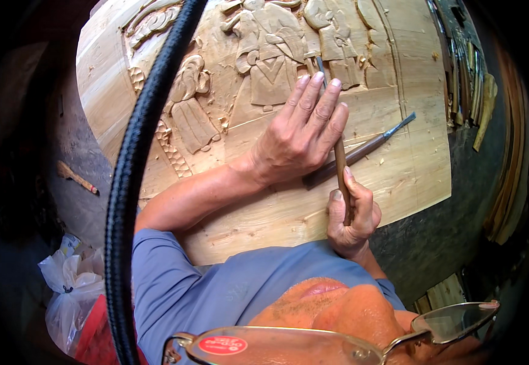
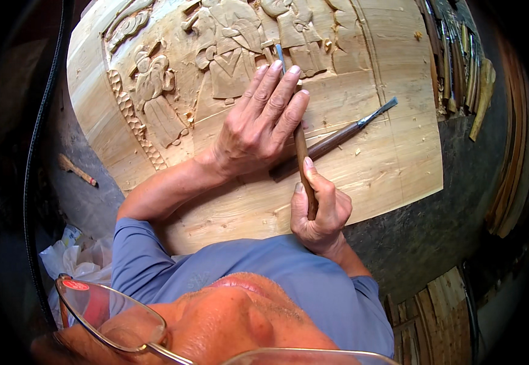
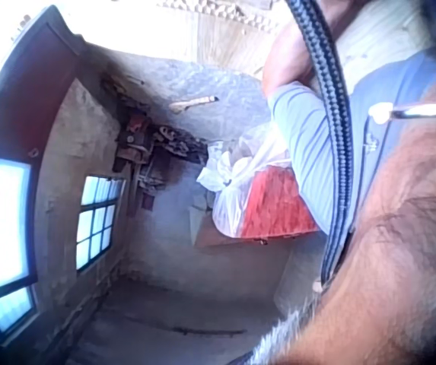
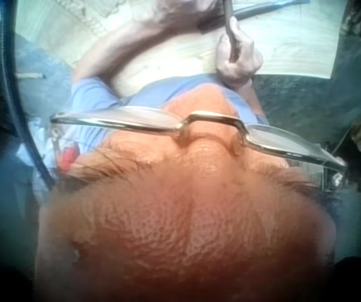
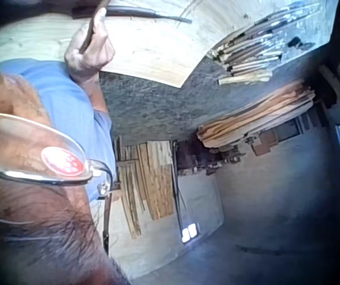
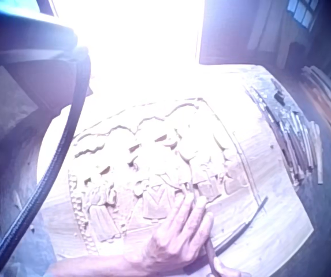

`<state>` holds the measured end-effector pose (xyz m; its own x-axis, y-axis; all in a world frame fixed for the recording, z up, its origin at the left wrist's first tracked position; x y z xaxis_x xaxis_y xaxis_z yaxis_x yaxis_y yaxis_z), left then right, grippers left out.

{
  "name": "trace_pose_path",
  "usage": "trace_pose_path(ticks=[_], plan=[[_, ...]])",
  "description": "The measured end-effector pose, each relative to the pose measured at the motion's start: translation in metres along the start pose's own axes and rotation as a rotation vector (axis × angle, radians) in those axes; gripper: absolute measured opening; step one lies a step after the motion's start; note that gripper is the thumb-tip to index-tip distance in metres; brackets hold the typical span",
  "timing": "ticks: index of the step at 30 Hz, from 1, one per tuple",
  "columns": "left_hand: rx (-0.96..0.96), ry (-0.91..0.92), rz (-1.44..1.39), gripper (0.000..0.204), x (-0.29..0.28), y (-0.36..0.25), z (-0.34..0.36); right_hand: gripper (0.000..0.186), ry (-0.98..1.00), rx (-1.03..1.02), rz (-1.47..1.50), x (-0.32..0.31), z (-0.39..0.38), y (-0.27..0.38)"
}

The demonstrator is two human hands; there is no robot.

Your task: The person carves a wooden board to create a relief scene. They use a chisel by hand to define shapes and later tap the chisel with a wooden mallet to remove larger pieces of wood. They select different chisels from a set on the workbench to work on various details of the figures.

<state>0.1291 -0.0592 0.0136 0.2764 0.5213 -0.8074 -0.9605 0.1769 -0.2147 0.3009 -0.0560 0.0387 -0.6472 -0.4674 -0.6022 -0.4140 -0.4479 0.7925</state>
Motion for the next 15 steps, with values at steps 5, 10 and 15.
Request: trace_pose_path(ticks=[5, 10, 15], plan=[[-0.017, -0.019, -0.028, 0.044, -0.001, 0.0, 0.001, 0.04, 0.011, 0.016, -0.016, -0.008, 0.005, 0.008], [-0.023, -0.021, -0.029, 0.045, 0.0, 0.001, 0.001, 0.04, -0.038, -0.038, -0.022, 0.005, 0.001, 0.006], [-0.033, -0.013, -0.04, 0.043, -0.001, 0.001, 0.001, 0.041, -0.025, -0.04, -0.046, 0.007, 0.0, 0.005]])
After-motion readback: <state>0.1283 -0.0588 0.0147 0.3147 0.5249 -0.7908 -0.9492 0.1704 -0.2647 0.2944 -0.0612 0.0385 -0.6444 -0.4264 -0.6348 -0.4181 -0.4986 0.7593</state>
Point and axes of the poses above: each hand's wrist, its own z-axis towards the middle knuckle, its own x-axis out of the palm, y = z × x, the point moved 8 cm from there along z, towards the middle knuckle, and after that the axes turned 2 degrees about x, right-handed, at the moved point
